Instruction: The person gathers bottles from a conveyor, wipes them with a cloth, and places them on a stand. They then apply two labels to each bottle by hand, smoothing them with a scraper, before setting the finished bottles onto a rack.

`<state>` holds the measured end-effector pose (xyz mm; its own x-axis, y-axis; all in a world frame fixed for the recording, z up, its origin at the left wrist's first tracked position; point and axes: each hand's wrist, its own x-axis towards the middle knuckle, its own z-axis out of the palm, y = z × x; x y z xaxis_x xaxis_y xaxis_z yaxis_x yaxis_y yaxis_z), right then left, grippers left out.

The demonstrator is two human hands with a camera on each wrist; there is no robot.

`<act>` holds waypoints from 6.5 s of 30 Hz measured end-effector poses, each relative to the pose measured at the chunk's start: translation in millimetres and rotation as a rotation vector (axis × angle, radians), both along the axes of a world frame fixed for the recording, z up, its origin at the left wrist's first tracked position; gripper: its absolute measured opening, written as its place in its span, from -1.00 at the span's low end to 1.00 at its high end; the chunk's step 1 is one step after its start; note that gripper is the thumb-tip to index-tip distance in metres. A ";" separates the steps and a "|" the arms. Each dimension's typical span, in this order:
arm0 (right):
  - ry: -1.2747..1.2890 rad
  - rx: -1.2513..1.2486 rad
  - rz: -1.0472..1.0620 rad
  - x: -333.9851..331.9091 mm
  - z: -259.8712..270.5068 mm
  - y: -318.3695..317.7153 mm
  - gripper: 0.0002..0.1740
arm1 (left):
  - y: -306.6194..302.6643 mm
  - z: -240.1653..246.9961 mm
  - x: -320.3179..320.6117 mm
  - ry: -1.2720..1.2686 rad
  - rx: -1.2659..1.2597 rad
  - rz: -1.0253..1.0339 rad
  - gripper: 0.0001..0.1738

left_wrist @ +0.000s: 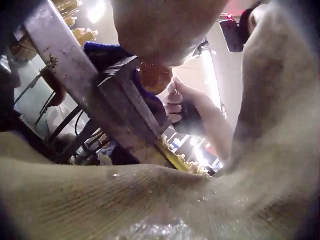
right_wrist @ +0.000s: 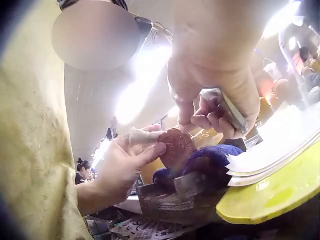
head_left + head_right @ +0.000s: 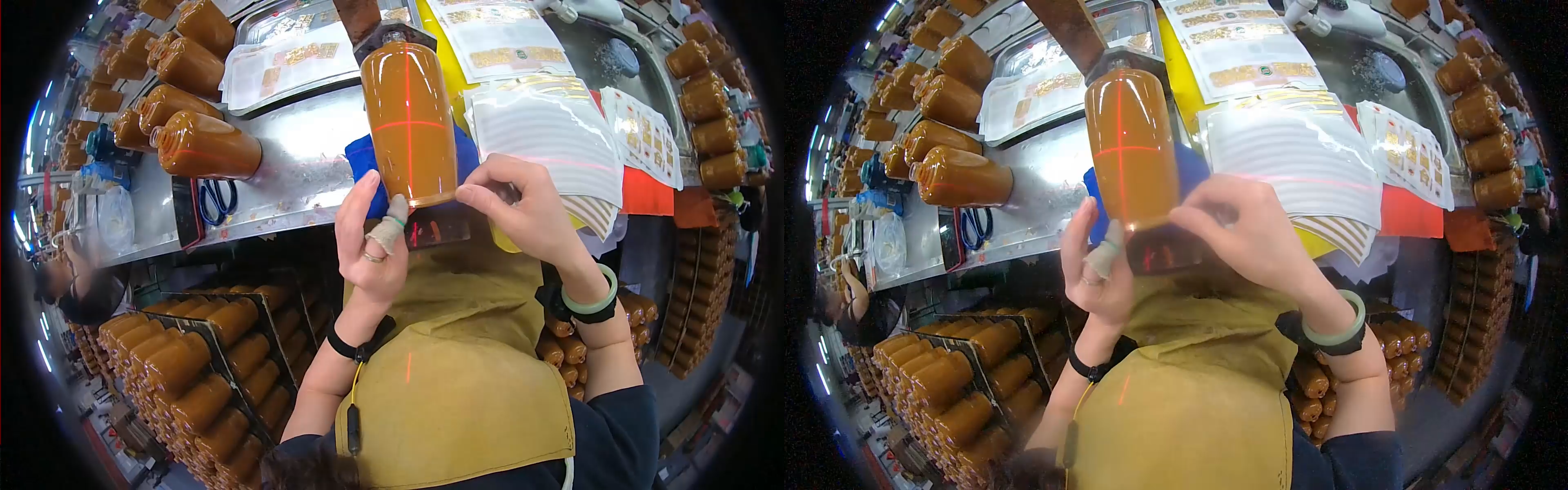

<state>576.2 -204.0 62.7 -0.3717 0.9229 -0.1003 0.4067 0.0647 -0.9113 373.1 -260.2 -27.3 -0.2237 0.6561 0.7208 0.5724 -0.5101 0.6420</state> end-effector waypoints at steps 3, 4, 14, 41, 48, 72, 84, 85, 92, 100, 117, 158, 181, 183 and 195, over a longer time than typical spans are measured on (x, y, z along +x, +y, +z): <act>-0.017 -0.018 -0.011 2.8 -0.6 0.1 -0.77 | 7.3 22.7 11.2 0.268 0.128 0.139 -0.77; -0.020 -0.019 -0.008 3.1 -1.0 0.5 -0.77 | 8.6 24.4 10.3 0.266 0.129 0.138 -0.77; 0.025 0.059 -0.014 -6.6 -1.4 -1.5 -0.79 | 0.1 -2.4 3.0 -0.154 -0.005 -0.051 -0.62; 0.226 -0.231 -0.125 -17.2 -20.0 -7.2 -0.74 | 2.0 3.9 3.6 -0.023 -0.042 -0.032 -0.53; 0.306 -0.237 -0.112 -14.6 -26.8 -5.2 -0.73 | 7.2 15.5 2.0 0.342 0.129 0.059 -0.70; -0.812 0.784 0.093 96.0 -52.6 243.3 -0.65 | 23.7 44.0 -6.6 0.309 -0.172 -0.135 -0.21; 0.290 -0.517 -0.684 260.3 -110.0 278.1 -0.67 | 30.4 46.9 -14.4 0.295 -0.168 -0.138 -0.20; 0.290 -0.506 -0.623 244.5 -102.0 278.7 -0.64 | 30.5 46.3 -14.3 0.292 -0.167 -0.142 -0.20; -0.743 0.178 -0.396 137.9 -73.6 292.1 -0.25 | 31.8 50.9 -14.9 0.353 -0.141 -0.115 -0.20; -0.575 0.015 -0.251 171.0 -70.4 294.1 -0.63 | 30.4 48.7 -14.3 0.306 -0.138 -0.133 -0.18; -0.141 0.087 -0.032 48.5 52.1 76.6 -0.69 | 21.3 25.6 -21.5 -0.092 -0.362 -0.274 0.01; 0.034 -0.128 -0.024 -4.1 -14.5 28.2 -0.83 | 42.8 45.3 -58.9 -0.908 -0.841 -0.589 -0.65; 0.135 -0.187 -0.069 -5.9 -19.5 27.5 -0.78 | 41.5 43.2 -57.0 -0.980 -0.863 -0.571 -0.71; 0.124 -0.191 -0.078 -6.0 -18.4 27.2 -0.77 | 41.0 45.1 -55.5 -0.981 -0.866 -0.556 -0.72; 0.064 -0.175 -0.039 -4.2 -18.1 28.7 -0.80 | 40.8 41.2 -56.2 -0.966 -0.848 -0.549 -0.70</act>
